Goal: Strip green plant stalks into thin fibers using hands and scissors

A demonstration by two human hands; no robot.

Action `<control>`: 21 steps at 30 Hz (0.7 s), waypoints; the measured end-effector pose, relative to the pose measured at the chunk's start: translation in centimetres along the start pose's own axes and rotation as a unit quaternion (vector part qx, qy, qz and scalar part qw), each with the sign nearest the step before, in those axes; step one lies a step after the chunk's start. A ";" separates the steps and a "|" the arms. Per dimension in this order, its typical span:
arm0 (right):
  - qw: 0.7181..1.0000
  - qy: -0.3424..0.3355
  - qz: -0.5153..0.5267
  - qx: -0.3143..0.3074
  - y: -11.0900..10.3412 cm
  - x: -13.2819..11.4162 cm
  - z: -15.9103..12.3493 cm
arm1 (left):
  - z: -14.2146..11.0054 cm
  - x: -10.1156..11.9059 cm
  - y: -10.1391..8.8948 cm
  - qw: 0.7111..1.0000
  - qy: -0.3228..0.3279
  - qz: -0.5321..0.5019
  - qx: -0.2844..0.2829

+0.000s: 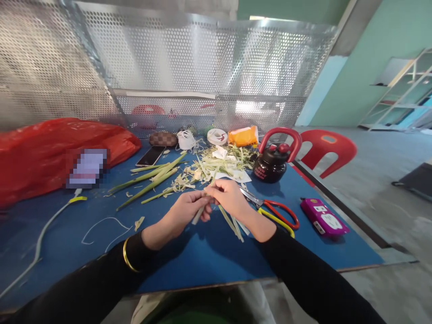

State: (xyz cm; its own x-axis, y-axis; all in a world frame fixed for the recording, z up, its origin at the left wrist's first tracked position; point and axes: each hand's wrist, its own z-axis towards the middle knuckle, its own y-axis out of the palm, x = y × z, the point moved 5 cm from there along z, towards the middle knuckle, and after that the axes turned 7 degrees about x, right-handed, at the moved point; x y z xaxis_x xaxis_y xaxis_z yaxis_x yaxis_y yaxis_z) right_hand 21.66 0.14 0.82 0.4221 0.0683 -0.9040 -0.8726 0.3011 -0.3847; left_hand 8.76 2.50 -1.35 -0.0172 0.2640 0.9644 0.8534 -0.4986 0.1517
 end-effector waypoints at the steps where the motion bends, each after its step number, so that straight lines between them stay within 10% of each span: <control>1: 1.000 -0.003 -0.011 0.004 -0.6 0.0 0.0 | 0.2 0.1 -0.5 1.000 0.003 -0.006 0.020; 4: 0.995 -0.012 -0.102 0.008 -2.8 0.1 -0.3 | 0.6 0.4 -1.9 0.995 -0.004 -0.054 0.084; 9: 0.893 0.007 -0.437 -0.105 -3.3 2.0 -1.4 | 1.0 -0.5 -3.1 0.982 -0.062 -0.111 0.138; 21: 0.921 0.016 -0.374 -0.109 -3.4 2.8 -0.8 | 0.5 -1.3 -2.0 0.983 -0.073 -0.101 0.134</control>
State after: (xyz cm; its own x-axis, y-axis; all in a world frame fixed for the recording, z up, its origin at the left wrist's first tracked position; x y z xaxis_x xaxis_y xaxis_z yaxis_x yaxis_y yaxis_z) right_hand 25.63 -1.51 -0.52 0.9205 -0.1094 -0.3752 -0.3714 0.0540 -0.9269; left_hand 7.30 3.59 -2.99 -0.1417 0.4604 0.8763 0.9474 -0.1937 0.2549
